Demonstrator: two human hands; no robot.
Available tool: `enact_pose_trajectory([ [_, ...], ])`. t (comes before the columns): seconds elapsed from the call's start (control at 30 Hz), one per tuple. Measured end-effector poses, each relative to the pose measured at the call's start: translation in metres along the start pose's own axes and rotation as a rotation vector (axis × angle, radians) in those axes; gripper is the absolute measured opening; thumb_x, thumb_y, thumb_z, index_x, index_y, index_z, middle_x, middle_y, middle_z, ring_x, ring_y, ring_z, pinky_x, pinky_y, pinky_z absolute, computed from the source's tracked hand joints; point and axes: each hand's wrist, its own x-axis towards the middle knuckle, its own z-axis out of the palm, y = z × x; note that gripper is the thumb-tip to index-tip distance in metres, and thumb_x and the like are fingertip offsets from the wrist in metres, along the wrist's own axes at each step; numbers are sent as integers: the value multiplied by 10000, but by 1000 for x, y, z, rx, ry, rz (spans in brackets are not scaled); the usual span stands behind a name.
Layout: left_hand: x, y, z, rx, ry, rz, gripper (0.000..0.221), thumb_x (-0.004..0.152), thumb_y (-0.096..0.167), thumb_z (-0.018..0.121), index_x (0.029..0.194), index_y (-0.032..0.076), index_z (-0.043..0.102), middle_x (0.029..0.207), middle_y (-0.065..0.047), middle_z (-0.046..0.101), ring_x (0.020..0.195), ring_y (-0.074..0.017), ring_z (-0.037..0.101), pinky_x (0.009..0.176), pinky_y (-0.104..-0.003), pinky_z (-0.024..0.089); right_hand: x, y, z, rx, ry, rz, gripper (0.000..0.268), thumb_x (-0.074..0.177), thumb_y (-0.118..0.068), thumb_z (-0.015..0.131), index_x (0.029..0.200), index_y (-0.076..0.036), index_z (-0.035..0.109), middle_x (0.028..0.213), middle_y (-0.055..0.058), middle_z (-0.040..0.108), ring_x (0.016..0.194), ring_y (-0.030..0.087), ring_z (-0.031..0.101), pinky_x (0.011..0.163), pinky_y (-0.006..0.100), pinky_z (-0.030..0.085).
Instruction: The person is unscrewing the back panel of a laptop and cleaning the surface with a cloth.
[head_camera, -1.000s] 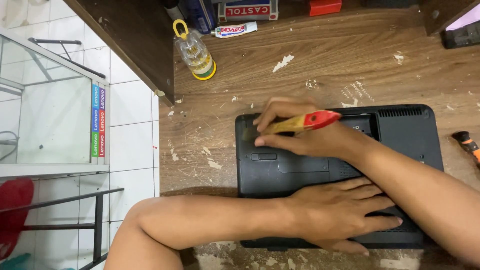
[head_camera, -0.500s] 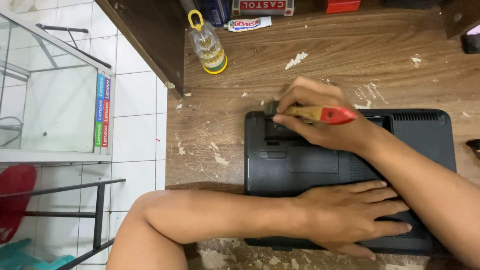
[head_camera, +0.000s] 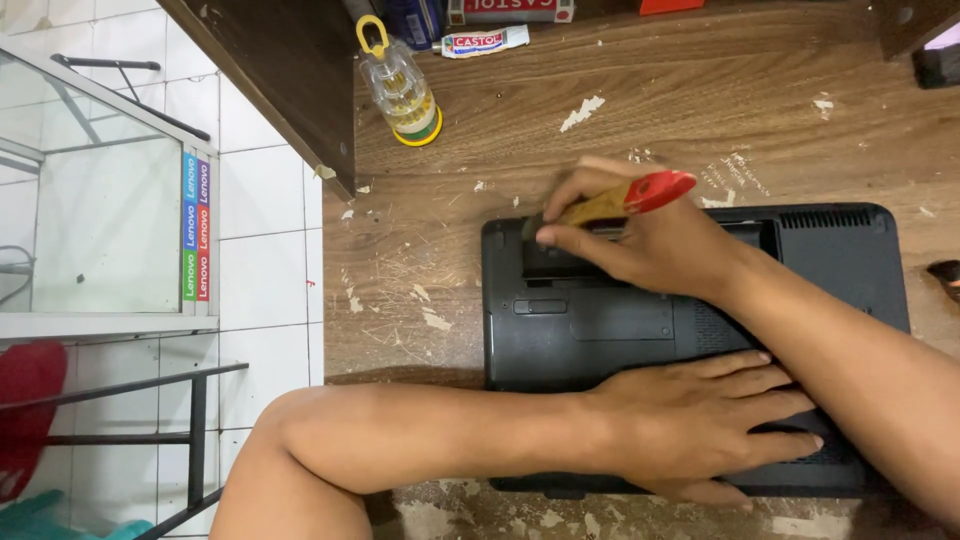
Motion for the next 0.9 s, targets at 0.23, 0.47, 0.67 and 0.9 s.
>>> enact_pose_trajectory([
  [0.23,-1,-1,-4,-12,-12,2,831,984,689,739,1600,178,515,1708,-158,491,1677,-364,415,1454,-484,320,-2,1,-1,14,-119,34,153,1003,-229,782,1036,-86,739,969,24,742,906,160,712,798,287,557],
  [0.47,-1,1,-3,-3,29,-5,804,965,667,732,1566,169,539,1642,-147,570,1622,-347,511,1443,-474,342,0,-4,4,-172,66,-199,209,1013,-66,826,887,6,675,919,104,729,826,218,723,721,301,592],
  [0.67,-2,2,-4,-29,8,-15,842,932,609,859,1565,175,515,1676,-152,528,1643,-344,485,1458,-473,320,2,-6,5,27,17,-118,225,898,-46,891,1034,63,747,1066,139,686,840,217,801,814,272,737],
  [0.9,-3,8,-6,-50,1,-61,835,896,574,858,1557,171,544,1687,-139,533,1644,-329,477,1460,-473,275,-12,-5,3,-601,-97,-229,136,1155,-215,702,1138,-86,662,1077,58,577,933,239,645,753,365,574],
])
